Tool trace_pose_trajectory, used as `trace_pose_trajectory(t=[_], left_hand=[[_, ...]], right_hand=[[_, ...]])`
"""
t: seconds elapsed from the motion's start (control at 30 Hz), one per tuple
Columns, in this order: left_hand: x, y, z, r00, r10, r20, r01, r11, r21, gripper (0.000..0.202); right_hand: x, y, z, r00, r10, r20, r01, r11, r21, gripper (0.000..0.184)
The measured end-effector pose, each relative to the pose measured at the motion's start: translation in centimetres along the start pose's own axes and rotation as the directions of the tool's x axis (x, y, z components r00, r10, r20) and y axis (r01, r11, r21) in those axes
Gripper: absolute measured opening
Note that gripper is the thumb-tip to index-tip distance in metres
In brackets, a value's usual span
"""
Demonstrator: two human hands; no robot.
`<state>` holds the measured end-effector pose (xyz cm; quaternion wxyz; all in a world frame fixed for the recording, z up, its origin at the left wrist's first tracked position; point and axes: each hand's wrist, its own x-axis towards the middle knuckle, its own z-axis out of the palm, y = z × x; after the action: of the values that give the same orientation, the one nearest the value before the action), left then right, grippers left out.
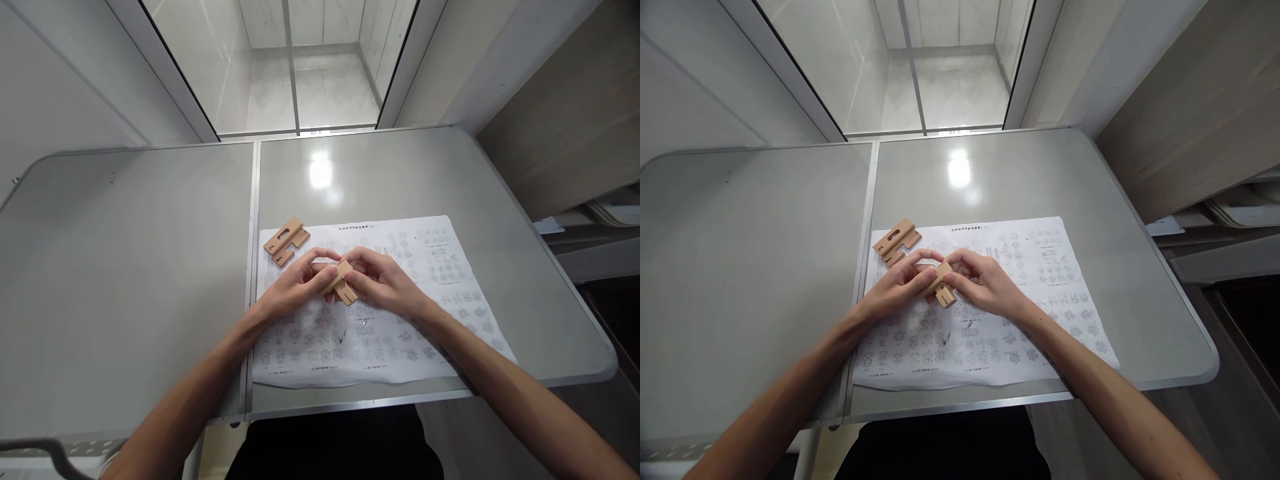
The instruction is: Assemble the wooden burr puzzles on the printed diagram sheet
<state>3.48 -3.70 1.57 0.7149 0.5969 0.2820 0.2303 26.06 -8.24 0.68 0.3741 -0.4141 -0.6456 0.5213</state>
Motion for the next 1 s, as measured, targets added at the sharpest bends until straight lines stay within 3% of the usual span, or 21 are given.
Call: trace_pose_trajectory(t=[0.3, 0.47, 0.63, 0.7, 0.77, 0.9, 1.0], left_hand=[[-0.1, -0.1, 0.1, 1.0, -0.026, -0.001, 0.026, 1.0, -0.014, 0.048], [0.0, -0.1, 0.4, 0.985, -0.06, -0.16, 0.043, 0.993, -0.107, 0.047], [0.3, -0.6, 0.2, 0.938, -0.061, -0.34, -0.027, 0.968, -0.248, 0.036], [0.4, -0.9, 0.1, 0.928, -0.062, -0.367, -0.035, 0.967, -0.253, 0.035], [0.5, -1.0, 0.0, 0.925, -0.069, -0.374, -0.026, 0.97, -0.243, 0.037], [0.6, -0.8, 0.1, 0.919, -0.063, -0.39, -0.053, 0.958, -0.281, 0.042], [0.7, -0.6, 0.1, 0.914, -0.058, -0.402, -0.08, 0.945, -0.318, 0.046]], right_hand=[[0.1, 0.0, 0.3, 0.996, 0.057, -0.072, -0.049, 0.992, 0.114, 0.033], [0.4, 0.0, 0.5, 0.989, 0.037, -0.144, -0.016, 0.989, 0.145, 0.031], [0.5, 0.3, -0.2, 0.975, -0.091, -0.202, 0.052, 0.98, -0.192, 0.026], [0.5, 0.4, -0.5, 0.972, -0.203, -0.118, 0.153, 0.929, -0.337, 0.03], [0.5, 0.6, -0.6, 0.958, -0.287, -0.006, 0.255, 0.86, -0.442, 0.047], [0.4, 0.9, -0.6, 0.953, -0.285, 0.107, 0.293, 0.764, -0.575, 0.078], [0.5, 0.9, -0.8, 0.956, -0.265, 0.126, 0.285, 0.739, -0.61, 0.067]])
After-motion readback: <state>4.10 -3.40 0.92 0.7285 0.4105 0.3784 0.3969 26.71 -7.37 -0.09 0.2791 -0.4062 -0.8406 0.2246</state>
